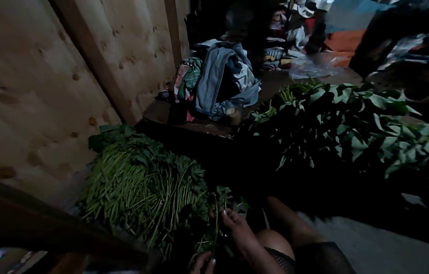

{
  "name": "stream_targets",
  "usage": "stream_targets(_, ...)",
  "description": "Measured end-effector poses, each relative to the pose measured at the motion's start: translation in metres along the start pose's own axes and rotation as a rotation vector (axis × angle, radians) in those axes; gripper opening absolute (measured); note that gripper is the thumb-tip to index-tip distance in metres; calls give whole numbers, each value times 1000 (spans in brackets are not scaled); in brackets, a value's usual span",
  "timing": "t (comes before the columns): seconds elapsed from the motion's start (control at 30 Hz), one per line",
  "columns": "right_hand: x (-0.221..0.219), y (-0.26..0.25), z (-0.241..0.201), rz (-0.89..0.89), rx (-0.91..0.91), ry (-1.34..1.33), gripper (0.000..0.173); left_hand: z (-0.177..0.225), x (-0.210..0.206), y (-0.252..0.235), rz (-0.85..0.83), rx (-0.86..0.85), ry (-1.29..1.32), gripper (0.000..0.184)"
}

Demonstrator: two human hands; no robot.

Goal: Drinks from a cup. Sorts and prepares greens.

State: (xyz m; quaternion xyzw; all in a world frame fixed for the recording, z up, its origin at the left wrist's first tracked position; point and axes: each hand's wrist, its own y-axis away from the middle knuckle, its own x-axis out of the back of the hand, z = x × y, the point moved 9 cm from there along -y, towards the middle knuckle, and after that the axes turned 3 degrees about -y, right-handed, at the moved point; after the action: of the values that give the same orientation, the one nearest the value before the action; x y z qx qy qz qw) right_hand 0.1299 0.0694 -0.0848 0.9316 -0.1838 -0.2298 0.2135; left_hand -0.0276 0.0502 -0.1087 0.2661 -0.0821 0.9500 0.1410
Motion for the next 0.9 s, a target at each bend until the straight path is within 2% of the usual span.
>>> stream_targets(0.17,-4,6,-3,-2,-69,47,33,4,0,-2,-20,-43,49,21)
stream_targets(0.27,15,6,-10,150,8,65,28,-44,27,-28,107,182,70,30)
stream_targets(0.33,30,7,-13,243,56,112,31,-95,45,-44,150,390,-85,31)
stream_targets(0.4,41,8,-15,301,62,133,33,-135,47,-56,4,544,-329,32)
stream_targets(0.5,53,8,-18,397,94,59,29,-164,17,-57,-466,658,-635,36)
stream_targets(0.57,63,8,-22,452,171,3,28,-164,-2,-52,-692,611,-776,39)
stream_targets(0.63,74,10,-28,495,278,-43,28,-167,-22,-49,-774,516,-829,49)
stream_targets(0.73,88,16,-35,567,363,-103,28,-181,-44,-44,-803,462,-879,57)
stream_targets(0.83,95,25,-40,621,399,-80,28,-187,-51,-45,-773,412,-985,51)
stream_targets(0.9,99,31,-44,656,414,-20,31,-170,-45,-54,-733,331,-1031,42)
